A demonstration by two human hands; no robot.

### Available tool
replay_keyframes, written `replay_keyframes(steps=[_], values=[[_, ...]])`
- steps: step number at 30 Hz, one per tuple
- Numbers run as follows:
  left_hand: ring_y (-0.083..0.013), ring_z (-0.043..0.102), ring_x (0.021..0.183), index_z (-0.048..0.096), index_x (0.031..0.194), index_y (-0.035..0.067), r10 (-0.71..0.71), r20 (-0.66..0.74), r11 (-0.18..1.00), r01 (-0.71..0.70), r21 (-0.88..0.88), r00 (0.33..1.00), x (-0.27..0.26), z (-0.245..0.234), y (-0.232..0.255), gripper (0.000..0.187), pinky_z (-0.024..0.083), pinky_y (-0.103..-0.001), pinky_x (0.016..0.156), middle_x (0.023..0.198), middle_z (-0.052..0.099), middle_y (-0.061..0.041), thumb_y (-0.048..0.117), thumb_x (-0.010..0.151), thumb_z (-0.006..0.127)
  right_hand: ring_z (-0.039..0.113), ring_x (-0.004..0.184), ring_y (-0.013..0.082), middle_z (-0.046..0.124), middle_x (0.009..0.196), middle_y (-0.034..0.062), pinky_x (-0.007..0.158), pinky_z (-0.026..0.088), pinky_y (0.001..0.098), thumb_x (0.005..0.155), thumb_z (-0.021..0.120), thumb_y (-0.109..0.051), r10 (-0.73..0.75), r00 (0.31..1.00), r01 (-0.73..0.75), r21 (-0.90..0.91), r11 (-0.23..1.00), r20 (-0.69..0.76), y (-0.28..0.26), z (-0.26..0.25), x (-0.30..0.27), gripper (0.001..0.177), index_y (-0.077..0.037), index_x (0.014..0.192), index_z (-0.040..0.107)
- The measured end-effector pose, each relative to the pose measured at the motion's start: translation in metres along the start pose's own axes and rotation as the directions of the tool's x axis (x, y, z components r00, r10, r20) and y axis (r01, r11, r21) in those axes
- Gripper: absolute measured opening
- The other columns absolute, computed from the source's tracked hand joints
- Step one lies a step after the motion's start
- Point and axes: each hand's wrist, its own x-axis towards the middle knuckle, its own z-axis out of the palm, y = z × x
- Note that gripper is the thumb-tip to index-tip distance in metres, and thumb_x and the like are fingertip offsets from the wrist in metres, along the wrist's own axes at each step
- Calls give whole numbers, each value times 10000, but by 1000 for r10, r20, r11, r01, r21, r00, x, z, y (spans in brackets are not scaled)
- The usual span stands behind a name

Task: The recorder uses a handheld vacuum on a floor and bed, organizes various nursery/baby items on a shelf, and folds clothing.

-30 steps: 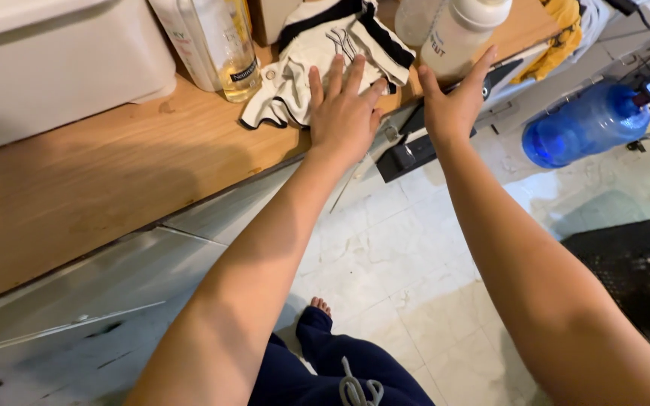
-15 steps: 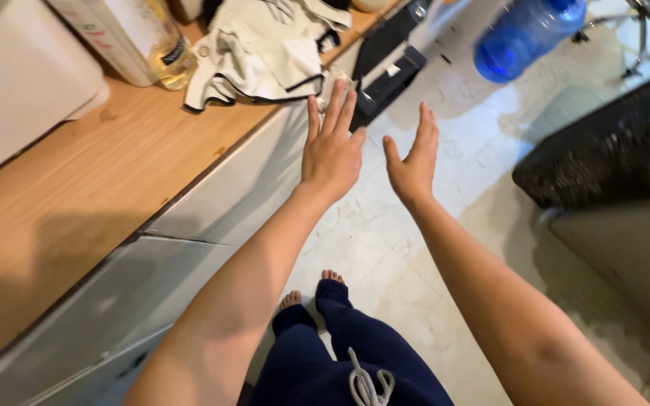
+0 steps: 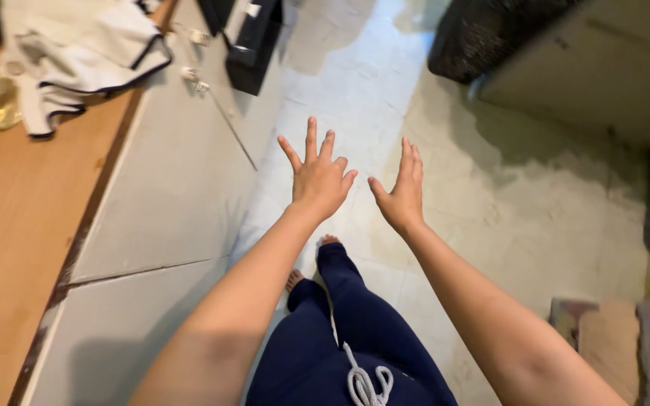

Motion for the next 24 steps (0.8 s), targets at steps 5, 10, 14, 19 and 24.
replay_keyframes(steps=[5,10,14,19,24], values=[[-438,0,1539,774,908,95,123,81,992,-122,-14,989,-3,31,34,358,-109,-851,1055,1575,394,-199,411,961,614,201,1547,433,185,1669,262,1220,276,500,860,809,-212,144,985,-149,-41,988,-98,34,-28,-44,1021,-129,1635,149],[-448,-3,1536,783,956,96,239,143,971,-240,-13,960,3,48,83,413,-119,-864,1034,1571,392,-198,445,982,565,188,1543,421,141,1679,243,1205,276,509,861,794,-229,319,932,-325,-7,946,-173,62,-65,-74,1015,-151,1637,144],[-451,4,1539,786,963,98,316,223,947,-319,-25,922,8,66,128,413,-119,-861,1037,1576,394,-194,445,985,563,186,1535,414,108,1684,229,1193,290,508,861,788,-231,437,872,-441,32,897,-222,92,-98,-98,1007,-166,1634,145],[-450,25,1538,787,970,104,415,260,907,-419,-39,872,6,97,190,392,-107,-861,1043,1563,409,-192,435,967,578,219,1505,424,114,1677,234,1192,297,504,849,793,-233,524,807,-539,21,842,-274,146,-138,-141,1000,-163,1624,165],[-445,38,1543,790,963,114,444,339,890,-453,-57,830,0,124,251,381,-90,-859,1052,1568,408,-182,437,963,589,222,1499,437,125,1665,243,1194,294,507,838,796,-207,580,749,-608,14,794,-321,199,-179,-181,998,-147,1625,184]])
